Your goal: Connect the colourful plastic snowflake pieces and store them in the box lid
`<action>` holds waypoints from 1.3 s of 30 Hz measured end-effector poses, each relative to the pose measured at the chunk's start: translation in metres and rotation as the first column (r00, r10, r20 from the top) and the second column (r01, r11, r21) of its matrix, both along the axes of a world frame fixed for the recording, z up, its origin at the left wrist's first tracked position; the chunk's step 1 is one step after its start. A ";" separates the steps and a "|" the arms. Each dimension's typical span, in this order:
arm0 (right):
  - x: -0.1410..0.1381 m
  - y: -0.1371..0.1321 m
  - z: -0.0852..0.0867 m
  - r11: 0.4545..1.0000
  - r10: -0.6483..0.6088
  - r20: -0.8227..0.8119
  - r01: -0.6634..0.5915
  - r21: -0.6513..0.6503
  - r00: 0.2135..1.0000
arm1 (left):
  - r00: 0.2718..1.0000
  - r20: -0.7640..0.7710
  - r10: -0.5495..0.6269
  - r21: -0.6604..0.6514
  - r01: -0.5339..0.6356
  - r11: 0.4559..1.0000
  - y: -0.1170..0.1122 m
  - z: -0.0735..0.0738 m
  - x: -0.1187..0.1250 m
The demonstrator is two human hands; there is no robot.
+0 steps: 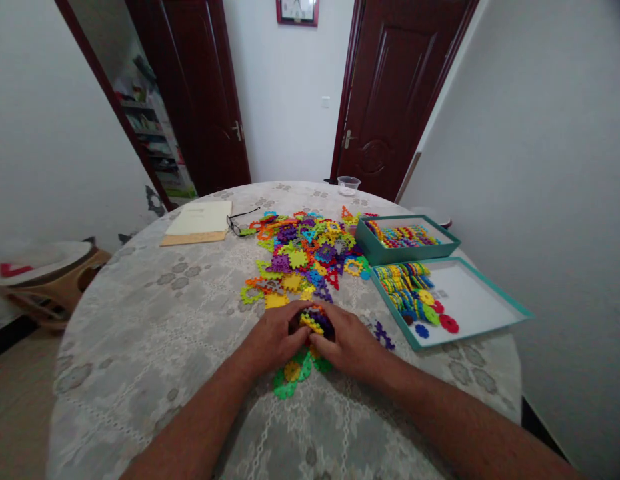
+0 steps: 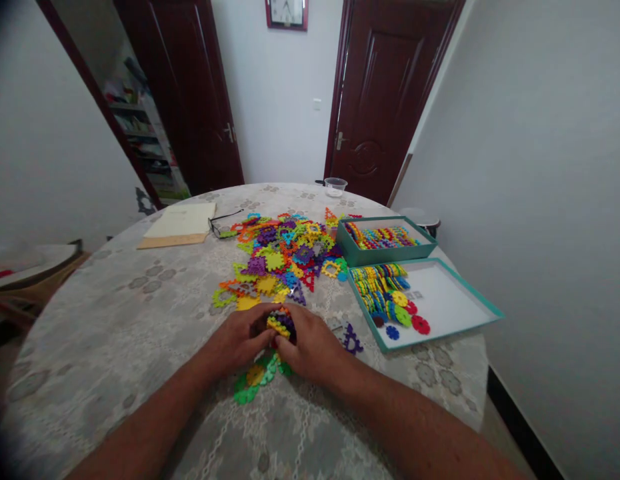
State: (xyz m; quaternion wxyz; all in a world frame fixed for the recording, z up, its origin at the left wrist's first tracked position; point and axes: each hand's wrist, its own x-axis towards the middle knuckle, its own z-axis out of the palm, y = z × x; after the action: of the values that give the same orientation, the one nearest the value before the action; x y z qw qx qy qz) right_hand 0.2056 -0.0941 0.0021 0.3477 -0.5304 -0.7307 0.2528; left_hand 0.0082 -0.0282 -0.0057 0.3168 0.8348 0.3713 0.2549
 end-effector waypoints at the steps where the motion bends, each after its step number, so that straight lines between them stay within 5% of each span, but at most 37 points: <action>1: -0.002 0.000 -0.003 1.000 -0.017 0.010 0.017 0.010 1.000 | 1.000 0.005 -0.002 -0.013 0.002 1.000 0.001 -0.001 -0.001; 6: 0.002 0.003 -0.003 0.992 -0.123 0.115 0.126 -0.018 0.986 | 0.995 0.099 -0.020 -0.088 0.028 0.996 0.000 -0.004 -0.005; 13: 0.016 0.010 0.013 0.963 -0.236 0.045 0.240 -0.126 0.971 | 0.990 0.140 0.009 -0.134 0.010 0.991 0.003 -0.003 -0.004; 19: 0.011 0.006 0.011 0.982 -0.110 -0.019 0.106 -0.155 0.994 | 0.997 0.076 -0.019 -0.083 0.026 0.996 0.003 -0.001 -0.002; 29: 0.015 0.009 0.007 0.949 -0.101 -0.135 0.054 -0.311 0.986 | 0.998 0.053 -0.040 -0.054 0.042 0.998 0.001 -0.006 0.001; 39: 0.011 0.013 0.004 0.848 -0.191 -0.266 0.022 -0.529 0.945 | 0.987 0.149 -0.052 -0.296 0.095 0.950 -0.006 0.008 0.003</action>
State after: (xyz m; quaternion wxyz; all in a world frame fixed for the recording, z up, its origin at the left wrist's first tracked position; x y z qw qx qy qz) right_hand 0.2168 -0.0811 0.0058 0.3150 -0.5985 -0.5409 0.5000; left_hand 0.0108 -0.0339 0.0024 0.4752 0.7699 0.3515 0.2407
